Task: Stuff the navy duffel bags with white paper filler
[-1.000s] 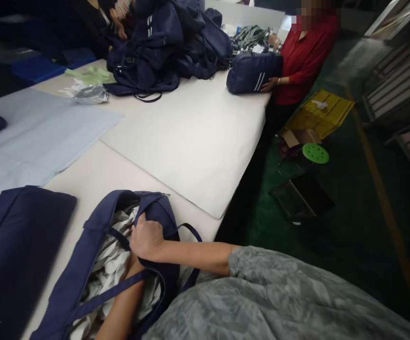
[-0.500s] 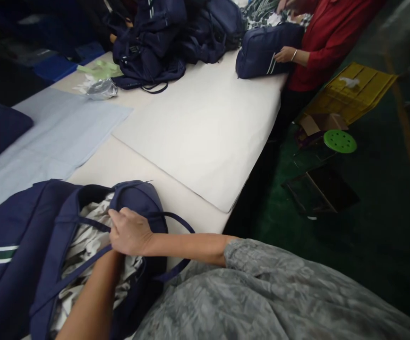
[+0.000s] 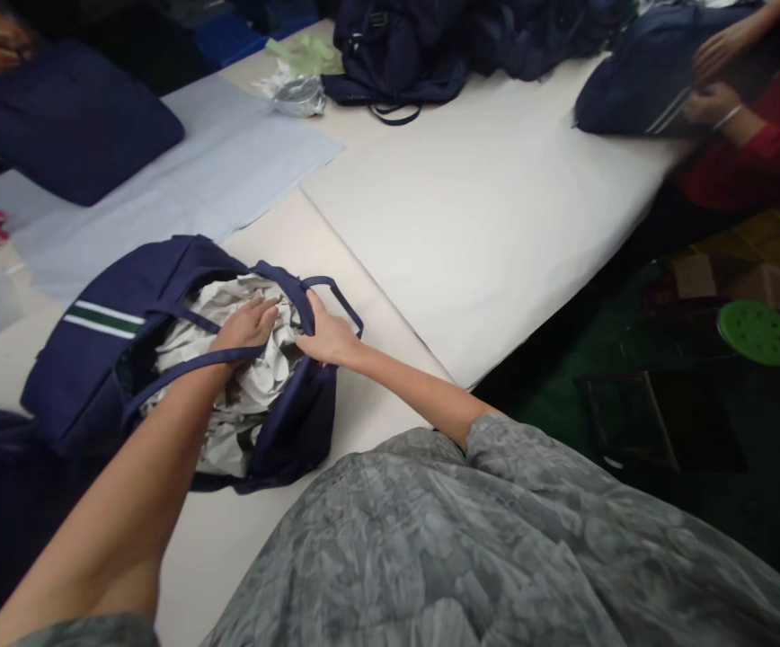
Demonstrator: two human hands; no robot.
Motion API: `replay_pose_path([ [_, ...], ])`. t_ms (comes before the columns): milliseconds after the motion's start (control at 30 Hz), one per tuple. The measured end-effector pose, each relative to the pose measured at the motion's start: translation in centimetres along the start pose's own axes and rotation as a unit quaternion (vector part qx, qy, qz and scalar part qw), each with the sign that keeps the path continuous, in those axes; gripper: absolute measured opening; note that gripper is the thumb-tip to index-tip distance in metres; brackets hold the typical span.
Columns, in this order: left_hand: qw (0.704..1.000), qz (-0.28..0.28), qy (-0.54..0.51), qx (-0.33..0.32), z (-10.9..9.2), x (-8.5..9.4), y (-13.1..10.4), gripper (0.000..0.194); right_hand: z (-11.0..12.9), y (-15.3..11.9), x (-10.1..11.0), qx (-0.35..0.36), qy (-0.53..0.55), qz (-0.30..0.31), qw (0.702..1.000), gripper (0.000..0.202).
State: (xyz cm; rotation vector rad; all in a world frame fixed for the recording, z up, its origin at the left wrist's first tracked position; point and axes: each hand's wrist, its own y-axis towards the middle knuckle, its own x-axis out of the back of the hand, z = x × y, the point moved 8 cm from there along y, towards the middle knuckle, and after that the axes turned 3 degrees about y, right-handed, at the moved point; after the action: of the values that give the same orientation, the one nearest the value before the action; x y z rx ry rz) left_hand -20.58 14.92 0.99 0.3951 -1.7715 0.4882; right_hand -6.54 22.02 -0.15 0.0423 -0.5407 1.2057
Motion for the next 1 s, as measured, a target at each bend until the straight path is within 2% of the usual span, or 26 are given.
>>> replay_pose_path([
  [67, 1.0, 0.021, -0.012, 0.013, 1.1, 1.3, -3.1, 0.055, 0.8, -0.3, 0.1, 0.047, 0.023, 0.028, 0.998, 0.081],
  [100, 1.0, 0.02, -0.015, 0.008, 1.4, 2.1, -5.1, 0.057, 1.5, -0.9, 0.5, 0.081, 0.012, 0.021, 0.996, 0.075],
  [200, 0.999, -0.04, 0.002, -0.036, 1.5, 4.4, -12.5, 0.06, 4.2, -3.8, 1.4, 0.232, -0.094, -0.006, 0.968, 0.058],
  [267, 0.995, -0.083, 0.022, -0.042, 1.3, 5.0, -17.7, 0.057, 6.1, -6.0, 0.3, 0.34, -0.174, 0.041, 0.923, 0.051],
  [333, 0.994, -0.111, 0.017, -0.002, 1.3, 5.0, -22.4, 0.05, 7.6, -7.8, -1.9, 0.422, -0.238, 0.135, 0.864, 0.047],
  [400, 0.989, -0.139, -0.015, 0.05, 1.0, 4.6, -26.2, 0.04, 8.7, -8.8, -4.2, 0.463, -0.287, 0.208, 0.812, 0.046],
  [433, 0.986, -0.15, -0.029, 0.071, 0.6, 4.4, -27.6, 0.037, 9.2, -8.9, -5.2, 0.469, -0.31, 0.227, 0.795, 0.046],
  [533, 0.985, -0.136, -0.025, 0.105, -1.4, 2.7, -29.8, 0.037, 10.3, -8.3, -7.8, 0.441, -0.386, 0.241, 0.773, 0.045],
  [633, 0.987, -0.096, 0.048, 0.12, -3.7, 0.5, -30.2, 0.051, 10.4, -8.2, -9.5, 0.419, -0.45, 0.267, 0.742, 0.04],
  [667, 0.985, -0.098, 0.076, 0.124, -4.3, 0.0, -30.2, 0.053, 10.2, -8.5, -9.8, 0.421, -0.462, 0.282, 0.728, 0.038],
  [733, 0.978, -0.127, 0.116, 0.12, -4.7, -0.8, -30.0, 0.043, 9.3, -9.1, -9.9, 0.426, -0.47, 0.312, 0.707, 0.027],
  [800, 0.972, -0.166, 0.127, 0.107, -4.0, -1.4, -29.7, 0.035, 8.3, -9.7, -10.0, 0.419, -0.45, 0.339, 0.712, 0.017],
  [833, 0.971, -0.18, 0.12, 0.104, -3.0, -1.5, -29.5, 0.038, 8.0, -9.9, -10.1, 0.409, -0.426, 0.343, 0.731, 0.014],
  [867, 0.971, -0.189, 0.106, 0.105, -1.7, -1.4, -29.3, 0.039, 7.9, -10.2, -10.3, 0.393, -0.392, 0.343, 0.758, 0.012],
  [933, 0.972, -0.201, 0.051, 0.111, 1.0, -0.7, -29.1, 0.036, 8.0, -10.7, -11.6, 0.329, -0.297, 0.328, 0.834, 0.009],
  [1000, 0.969, -0.22, -0.009, 0.115, 3.0, 0.9, -29.7, 0.033, 7.8, -11.3, -13.8, 0.201, -0.178, 0.3, 0.915, 0.008],
])
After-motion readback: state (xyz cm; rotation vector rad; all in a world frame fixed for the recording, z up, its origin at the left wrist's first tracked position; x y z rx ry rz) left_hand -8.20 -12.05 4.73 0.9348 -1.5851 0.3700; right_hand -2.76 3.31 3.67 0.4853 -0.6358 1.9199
